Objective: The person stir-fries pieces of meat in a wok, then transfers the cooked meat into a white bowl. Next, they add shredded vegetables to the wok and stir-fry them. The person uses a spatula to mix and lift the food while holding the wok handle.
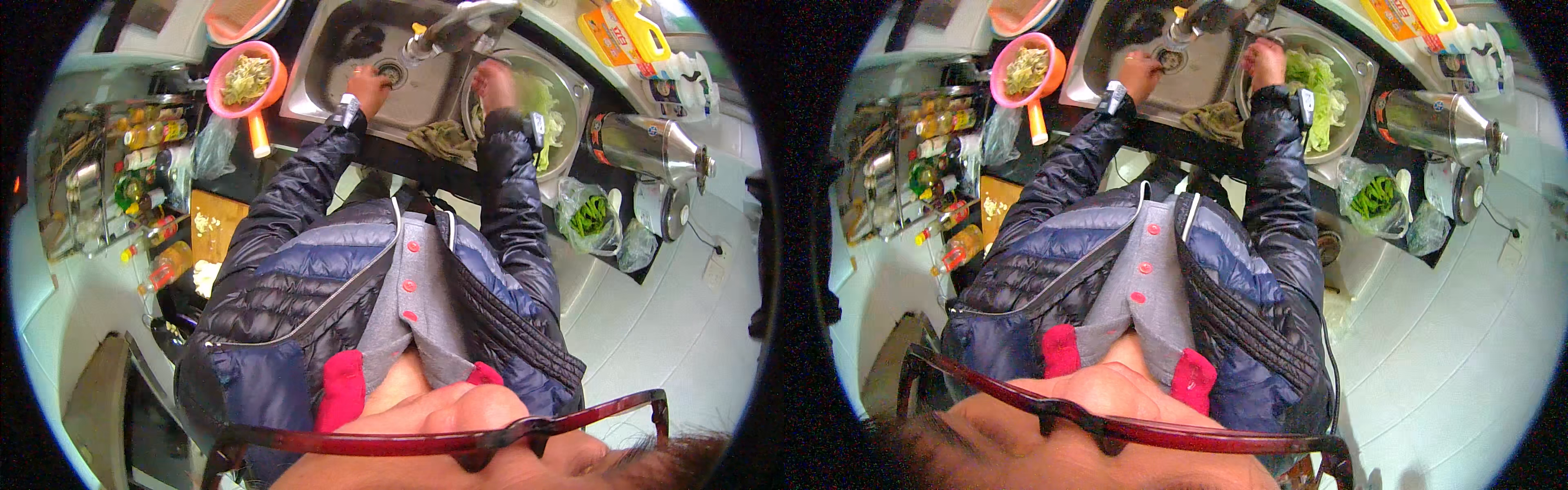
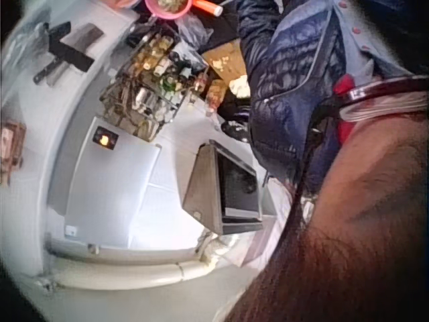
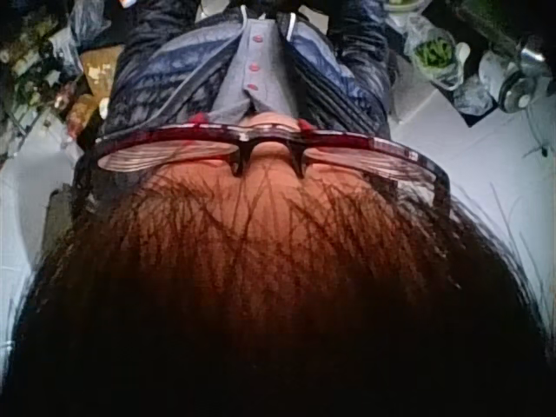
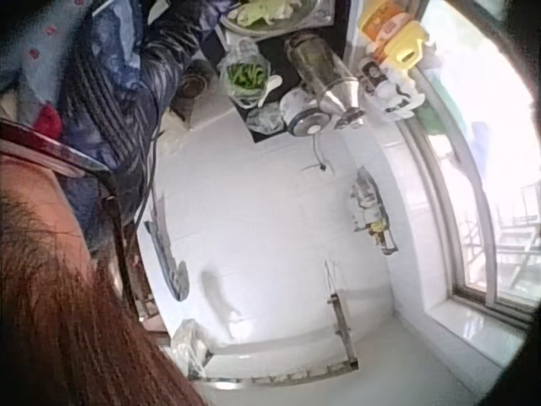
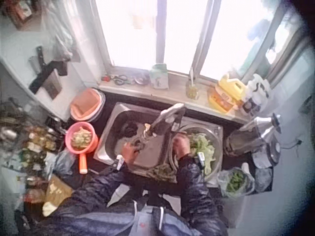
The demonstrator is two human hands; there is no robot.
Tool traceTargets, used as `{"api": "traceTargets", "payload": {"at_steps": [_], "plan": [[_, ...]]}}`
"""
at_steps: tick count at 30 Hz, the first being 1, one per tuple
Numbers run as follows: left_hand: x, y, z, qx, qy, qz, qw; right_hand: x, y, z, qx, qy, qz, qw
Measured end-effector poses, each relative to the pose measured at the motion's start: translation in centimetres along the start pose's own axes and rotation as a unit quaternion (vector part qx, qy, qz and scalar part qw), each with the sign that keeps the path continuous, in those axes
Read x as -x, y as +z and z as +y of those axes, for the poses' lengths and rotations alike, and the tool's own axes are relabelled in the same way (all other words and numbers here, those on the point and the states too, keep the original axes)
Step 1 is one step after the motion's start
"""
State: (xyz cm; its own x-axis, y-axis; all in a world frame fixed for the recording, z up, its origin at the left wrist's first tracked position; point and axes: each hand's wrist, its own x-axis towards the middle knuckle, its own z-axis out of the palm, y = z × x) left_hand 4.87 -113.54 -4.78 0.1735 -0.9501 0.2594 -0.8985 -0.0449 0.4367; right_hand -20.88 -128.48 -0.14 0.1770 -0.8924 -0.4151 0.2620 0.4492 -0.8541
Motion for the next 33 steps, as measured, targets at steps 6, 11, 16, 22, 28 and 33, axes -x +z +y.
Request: {"api": "traceTargets", "payload": {"at_steps": [6, 11, 16, 22, 28, 33], "plan": [[3.4, 2.5, -2.0, -0.172, -0.001, -0.085, 0.981, 5.8, 4.5, 4.3, 0.19, 0.016, -0.038, 0.981], [4.0, -2.0, -0.4, -0.014, -0.06, 0.081, 0.995, 6.8, 7.1, 3.3, 0.27, 0.053, -0.169, 0.946], [13.3, -14.2, -0.5, 0.292, -0.248, 0.143, 0.913, 12.3, 11.8, 6.9, 0.166, 0.107, -0.208, 0.958], [31.2, -28.9, -1.6, 0.344, -0.345, 0.21, 0.848, 19.7, 14.8, 6.5, 0.164, 0.066, -0.176, 0.968], [52.3, -46.5, -3.8, 0.015, -0.408, 0.387, 0.827, 23.7, 15.4, 9.6, 0.113, 0.018, -0.213, 0.97], [69.2, -58.1, -8.9, -0.233, -0.493, 0.312, 0.778, 29.7, 17.0, 13.7, 0.131, 0.034, -0.186, 0.973]]}}
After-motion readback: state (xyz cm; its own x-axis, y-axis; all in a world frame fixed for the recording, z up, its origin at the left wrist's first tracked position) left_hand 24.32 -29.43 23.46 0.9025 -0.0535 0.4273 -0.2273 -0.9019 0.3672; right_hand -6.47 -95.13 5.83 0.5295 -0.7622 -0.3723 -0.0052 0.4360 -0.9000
